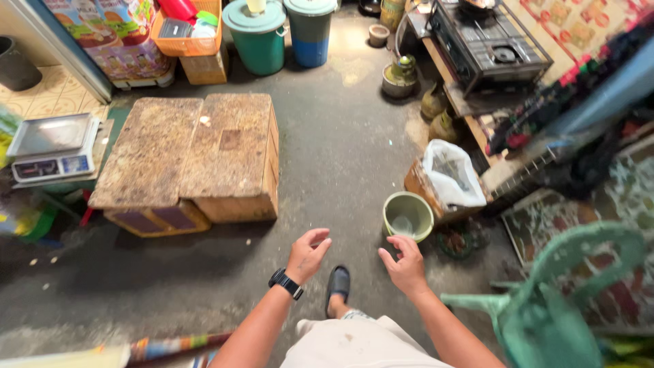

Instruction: The person washes and dries several kitchen utensils at a sink. They rinse a green ladle, a white ladle, and a metal spoon in a metal bowl, then dry each with a cloth and place them in a hanging container.

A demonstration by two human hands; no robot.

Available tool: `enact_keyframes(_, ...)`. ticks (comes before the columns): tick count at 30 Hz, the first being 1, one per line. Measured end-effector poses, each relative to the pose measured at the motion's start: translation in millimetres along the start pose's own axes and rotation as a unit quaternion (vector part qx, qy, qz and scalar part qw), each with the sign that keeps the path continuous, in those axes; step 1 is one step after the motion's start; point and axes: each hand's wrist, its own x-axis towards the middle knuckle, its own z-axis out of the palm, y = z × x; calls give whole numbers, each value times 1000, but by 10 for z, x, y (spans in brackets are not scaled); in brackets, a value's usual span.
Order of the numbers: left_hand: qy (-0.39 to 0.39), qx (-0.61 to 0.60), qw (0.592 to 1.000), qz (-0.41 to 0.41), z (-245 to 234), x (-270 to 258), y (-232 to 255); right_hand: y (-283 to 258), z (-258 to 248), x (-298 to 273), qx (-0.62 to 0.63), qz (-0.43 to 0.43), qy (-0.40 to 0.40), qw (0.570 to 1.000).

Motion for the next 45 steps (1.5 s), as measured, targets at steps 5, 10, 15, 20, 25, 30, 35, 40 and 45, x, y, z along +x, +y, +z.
enact_keyframes(5,25,-1,1000,-10,-121,976,21,-223,313,1349,28,-65,-22,997)
enact_keyframes(10,79,-9,997,3,-300,1864,78,-441,690,2560,54,-127,-43,990)
enact_keyframes(15,91,-34,995,-23,-384,2728,30,-671,1060,3386,84,-150,-74,982)
enact_keyframes(20,71,-65,994,-45,-392,3690,-176,-638,1444,4104,98,-159,-71,980)
enact_keyframes(25,46,-62,997,-27,-460,4871,-176,-438,1842,5045,78,-125,-64,987)
enact_keyframes(30,12,-22,1000,0,-615,6077,79,-214,2083,5961,40,-73,-58,995)
enact_keyframes(35,0,-27,1000,1,-583,7138,241,239,2332,6565,38,-18,6,999)
enact_keyframes(40,-25,-26,999,7,-464,7981,343,909,2472,7052,29,50,30,998)
enact_keyframes(45,3,-21,1000,15,-299,8995,236,1681,2547,7943,-10,98,43,994)
